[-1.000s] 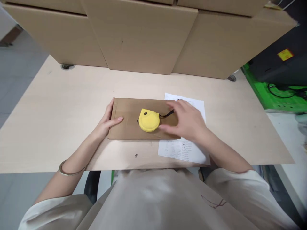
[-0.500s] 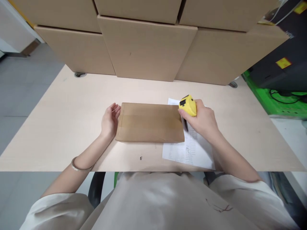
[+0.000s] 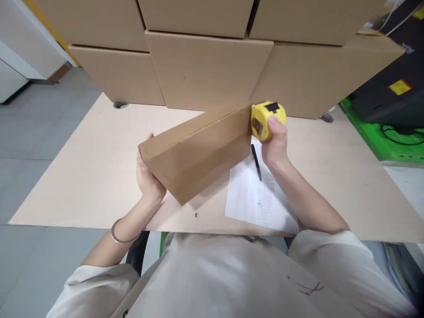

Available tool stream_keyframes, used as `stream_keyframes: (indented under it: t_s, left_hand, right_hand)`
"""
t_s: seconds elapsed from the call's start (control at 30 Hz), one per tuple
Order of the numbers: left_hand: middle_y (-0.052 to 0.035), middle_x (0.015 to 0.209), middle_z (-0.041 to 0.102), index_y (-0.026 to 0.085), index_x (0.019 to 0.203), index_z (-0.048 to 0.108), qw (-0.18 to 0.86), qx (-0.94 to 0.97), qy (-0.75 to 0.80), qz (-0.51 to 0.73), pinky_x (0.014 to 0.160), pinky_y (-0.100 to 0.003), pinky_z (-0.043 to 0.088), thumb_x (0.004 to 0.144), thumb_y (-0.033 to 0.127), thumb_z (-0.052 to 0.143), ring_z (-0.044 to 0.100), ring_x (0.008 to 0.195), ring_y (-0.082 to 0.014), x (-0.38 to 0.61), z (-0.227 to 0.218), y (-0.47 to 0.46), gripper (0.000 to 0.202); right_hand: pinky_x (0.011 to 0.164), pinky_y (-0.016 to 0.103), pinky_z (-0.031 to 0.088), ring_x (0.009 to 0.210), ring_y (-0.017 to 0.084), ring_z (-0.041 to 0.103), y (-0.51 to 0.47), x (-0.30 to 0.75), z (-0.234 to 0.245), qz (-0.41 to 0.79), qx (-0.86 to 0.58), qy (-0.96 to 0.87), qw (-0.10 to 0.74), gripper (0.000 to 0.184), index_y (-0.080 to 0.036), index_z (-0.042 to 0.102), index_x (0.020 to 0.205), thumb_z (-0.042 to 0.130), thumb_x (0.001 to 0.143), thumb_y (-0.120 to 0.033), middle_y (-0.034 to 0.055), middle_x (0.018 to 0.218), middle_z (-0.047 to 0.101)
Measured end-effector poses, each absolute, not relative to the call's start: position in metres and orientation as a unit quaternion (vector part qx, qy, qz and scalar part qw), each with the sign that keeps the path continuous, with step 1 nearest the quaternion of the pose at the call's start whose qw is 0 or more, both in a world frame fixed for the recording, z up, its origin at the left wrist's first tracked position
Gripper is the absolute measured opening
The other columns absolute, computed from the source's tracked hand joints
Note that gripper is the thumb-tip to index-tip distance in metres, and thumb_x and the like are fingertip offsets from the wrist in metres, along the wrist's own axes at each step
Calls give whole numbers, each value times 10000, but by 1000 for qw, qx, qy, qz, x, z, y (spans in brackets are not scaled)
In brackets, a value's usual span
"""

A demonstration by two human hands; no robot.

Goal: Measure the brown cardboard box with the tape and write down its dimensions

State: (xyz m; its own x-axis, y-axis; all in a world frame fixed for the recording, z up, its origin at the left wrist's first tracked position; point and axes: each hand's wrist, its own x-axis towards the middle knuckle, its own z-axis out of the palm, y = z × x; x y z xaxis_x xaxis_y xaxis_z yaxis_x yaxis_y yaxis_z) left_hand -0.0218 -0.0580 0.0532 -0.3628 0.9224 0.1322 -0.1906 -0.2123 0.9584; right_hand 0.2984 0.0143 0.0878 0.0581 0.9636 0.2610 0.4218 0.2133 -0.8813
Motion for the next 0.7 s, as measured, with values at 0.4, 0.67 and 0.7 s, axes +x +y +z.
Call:
stream_keyframes:
  t_s: [0.4,0.67,0.7]
  left_hand:
    - [-18,1954,155,475,1769,397,223,815,201,495,1399,-709,338,1059,704,636,242,1781,-419,8,24,-103,784]
    - [-29,1944,224,465,1752,356,422,636,356,539,1465,-633,101,971,771,742,98,1819,-396,14,40,-10,923]
    - [-32,1959,164,458,1776,296,440,627,350,539,1467,-623,73,931,786,782,46,1822,-400,20,39,8,1028]
  right_hand:
    - [816,411,636,1185,341,728,83,248,50,366,-504,-562,544,944,-263,625,1233,246,843,-1035,148,1214,707]
    - [513,270,362,663,142,611,87,268,141,473,-435,-624,444,431,-227,600,1048,671,1033,-651,31,891,657]
    - [504,268,362,640,135,584,85,259,151,468,-433,-646,421,432,-227,592,1006,726,1019,-638,24,865,639]
